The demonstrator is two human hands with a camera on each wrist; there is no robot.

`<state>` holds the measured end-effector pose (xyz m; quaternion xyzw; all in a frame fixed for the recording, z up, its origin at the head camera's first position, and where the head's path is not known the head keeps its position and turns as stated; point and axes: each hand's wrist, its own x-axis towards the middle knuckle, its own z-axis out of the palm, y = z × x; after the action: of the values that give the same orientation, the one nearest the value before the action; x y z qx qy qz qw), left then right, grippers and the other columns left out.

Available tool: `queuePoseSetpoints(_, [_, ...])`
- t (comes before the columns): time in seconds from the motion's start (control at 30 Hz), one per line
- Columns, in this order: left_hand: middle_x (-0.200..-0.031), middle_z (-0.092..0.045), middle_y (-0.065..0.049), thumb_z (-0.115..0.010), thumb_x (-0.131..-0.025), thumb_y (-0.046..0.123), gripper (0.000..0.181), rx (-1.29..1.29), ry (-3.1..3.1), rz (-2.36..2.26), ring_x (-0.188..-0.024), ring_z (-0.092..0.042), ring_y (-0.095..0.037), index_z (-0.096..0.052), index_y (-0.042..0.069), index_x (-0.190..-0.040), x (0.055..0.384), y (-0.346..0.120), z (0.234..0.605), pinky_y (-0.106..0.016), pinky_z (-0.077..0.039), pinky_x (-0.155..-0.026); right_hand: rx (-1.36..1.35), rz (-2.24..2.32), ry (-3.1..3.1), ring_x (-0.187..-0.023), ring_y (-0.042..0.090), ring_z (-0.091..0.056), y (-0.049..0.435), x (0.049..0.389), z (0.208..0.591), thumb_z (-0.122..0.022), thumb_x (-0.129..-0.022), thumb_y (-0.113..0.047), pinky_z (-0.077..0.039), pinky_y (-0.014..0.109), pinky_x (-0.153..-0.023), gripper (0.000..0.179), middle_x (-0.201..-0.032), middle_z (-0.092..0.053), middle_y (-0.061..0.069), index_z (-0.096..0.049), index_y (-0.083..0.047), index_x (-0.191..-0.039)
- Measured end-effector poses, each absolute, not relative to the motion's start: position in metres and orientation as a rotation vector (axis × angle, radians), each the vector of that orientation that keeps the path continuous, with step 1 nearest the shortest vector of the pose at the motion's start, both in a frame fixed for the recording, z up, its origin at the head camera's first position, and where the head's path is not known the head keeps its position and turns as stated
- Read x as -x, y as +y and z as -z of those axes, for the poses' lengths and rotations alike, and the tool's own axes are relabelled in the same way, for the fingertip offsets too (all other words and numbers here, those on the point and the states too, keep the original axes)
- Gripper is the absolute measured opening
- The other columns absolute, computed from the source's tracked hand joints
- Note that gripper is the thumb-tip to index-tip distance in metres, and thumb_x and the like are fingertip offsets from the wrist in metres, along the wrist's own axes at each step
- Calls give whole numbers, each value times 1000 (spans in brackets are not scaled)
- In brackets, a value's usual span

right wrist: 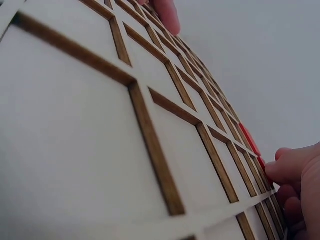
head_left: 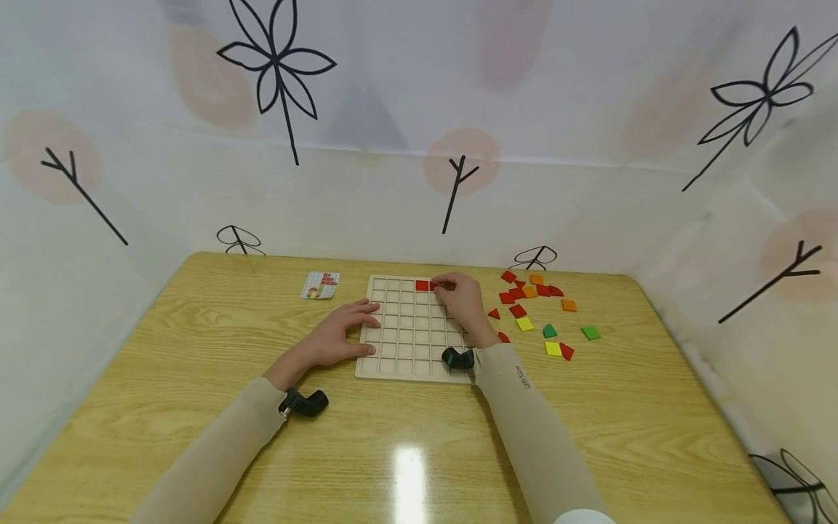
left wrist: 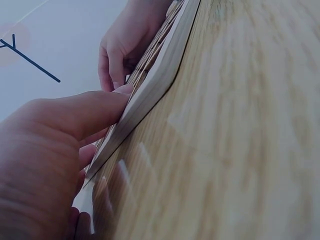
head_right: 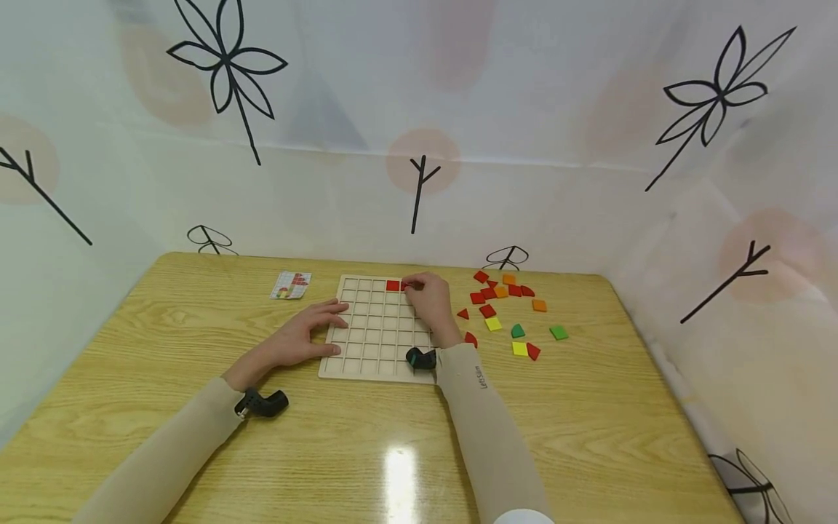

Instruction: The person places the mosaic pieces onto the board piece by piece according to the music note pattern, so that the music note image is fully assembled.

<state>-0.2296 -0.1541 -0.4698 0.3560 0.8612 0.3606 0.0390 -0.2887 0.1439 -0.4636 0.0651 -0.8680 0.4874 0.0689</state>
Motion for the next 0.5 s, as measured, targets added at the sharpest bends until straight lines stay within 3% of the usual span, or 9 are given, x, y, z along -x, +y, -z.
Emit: queuePoseSetpoints(0.5, [-157,-39,-5,-77,-89,27,38,-1090,2648,-1099,-149,-23,-28,-67,13,-123,231,-155,470,-57,-21,-117,-181,-1506,-2658,-101,27,-62,167,291,451,-64,-97,-10,-53,38,-83,21,-111,-68,11,-73,-6,-116])
